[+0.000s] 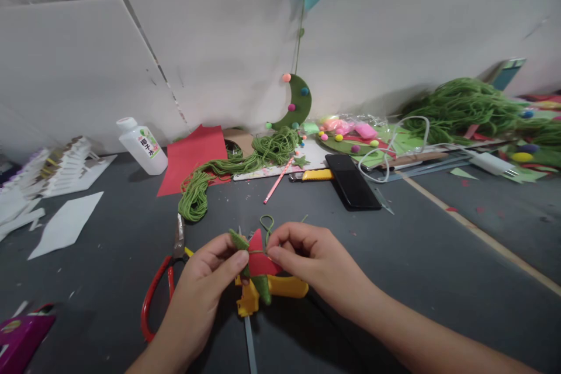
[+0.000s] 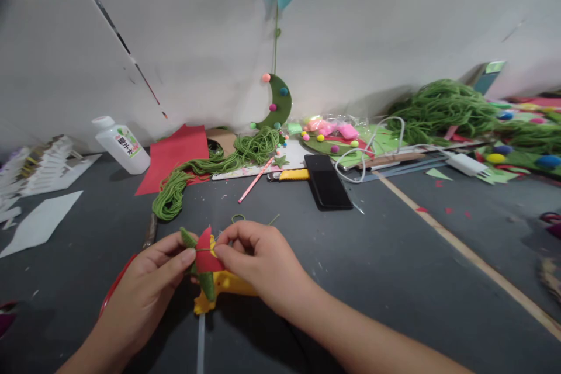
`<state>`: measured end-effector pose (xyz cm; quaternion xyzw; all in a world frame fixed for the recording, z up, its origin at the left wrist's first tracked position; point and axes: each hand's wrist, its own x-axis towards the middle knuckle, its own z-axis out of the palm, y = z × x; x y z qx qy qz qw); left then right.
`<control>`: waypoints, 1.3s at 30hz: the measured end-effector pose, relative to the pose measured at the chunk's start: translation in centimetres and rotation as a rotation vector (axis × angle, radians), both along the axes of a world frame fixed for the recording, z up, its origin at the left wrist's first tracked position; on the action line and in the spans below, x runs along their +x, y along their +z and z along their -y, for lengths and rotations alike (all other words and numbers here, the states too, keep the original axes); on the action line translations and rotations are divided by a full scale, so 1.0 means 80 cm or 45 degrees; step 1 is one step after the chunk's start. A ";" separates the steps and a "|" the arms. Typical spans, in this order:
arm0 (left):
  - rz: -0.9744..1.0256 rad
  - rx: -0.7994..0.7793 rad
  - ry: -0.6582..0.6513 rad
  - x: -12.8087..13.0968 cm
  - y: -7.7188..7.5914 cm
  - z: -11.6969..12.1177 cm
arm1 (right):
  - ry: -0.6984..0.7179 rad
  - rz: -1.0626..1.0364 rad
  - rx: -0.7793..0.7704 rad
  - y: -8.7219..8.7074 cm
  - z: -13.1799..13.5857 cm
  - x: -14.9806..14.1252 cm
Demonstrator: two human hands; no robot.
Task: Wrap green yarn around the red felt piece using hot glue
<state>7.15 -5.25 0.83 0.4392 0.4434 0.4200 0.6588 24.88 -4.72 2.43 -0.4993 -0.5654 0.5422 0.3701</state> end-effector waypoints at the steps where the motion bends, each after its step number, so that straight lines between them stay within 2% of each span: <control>1: -0.004 0.009 0.001 0.000 0.000 0.000 | 0.007 -0.011 0.006 0.000 0.000 0.000; 10: 0.043 0.033 -0.045 -0.002 -0.002 0.001 | 0.106 -0.100 -0.011 0.000 -0.004 0.005; 18: 0.450 -0.297 -0.208 0.006 0.010 0.002 | 0.217 -0.286 -0.094 -0.002 -0.004 0.006; 25: 0.675 -0.448 -0.259 0.011 -0.002 0.005 | 0.248 -0.520 -0.205 -0.001 0.004 0.003; 31: 0.722 -0.437 -0.208 0.011 -0.009 0.004 | 0.283 -0.734 -0.260 0.000 0.006 0.001; 36: 0.648 -0.346 -0.148 0.014 -0.004 0.001 | 0.225 -0.727 -0.414 -0.003 0.005 0.000; 39: 0.573 -0.266 -0.079 0.013 -0.002 0.000 | 0.172 -0.727 -0.439 -0.001 0.004 0.000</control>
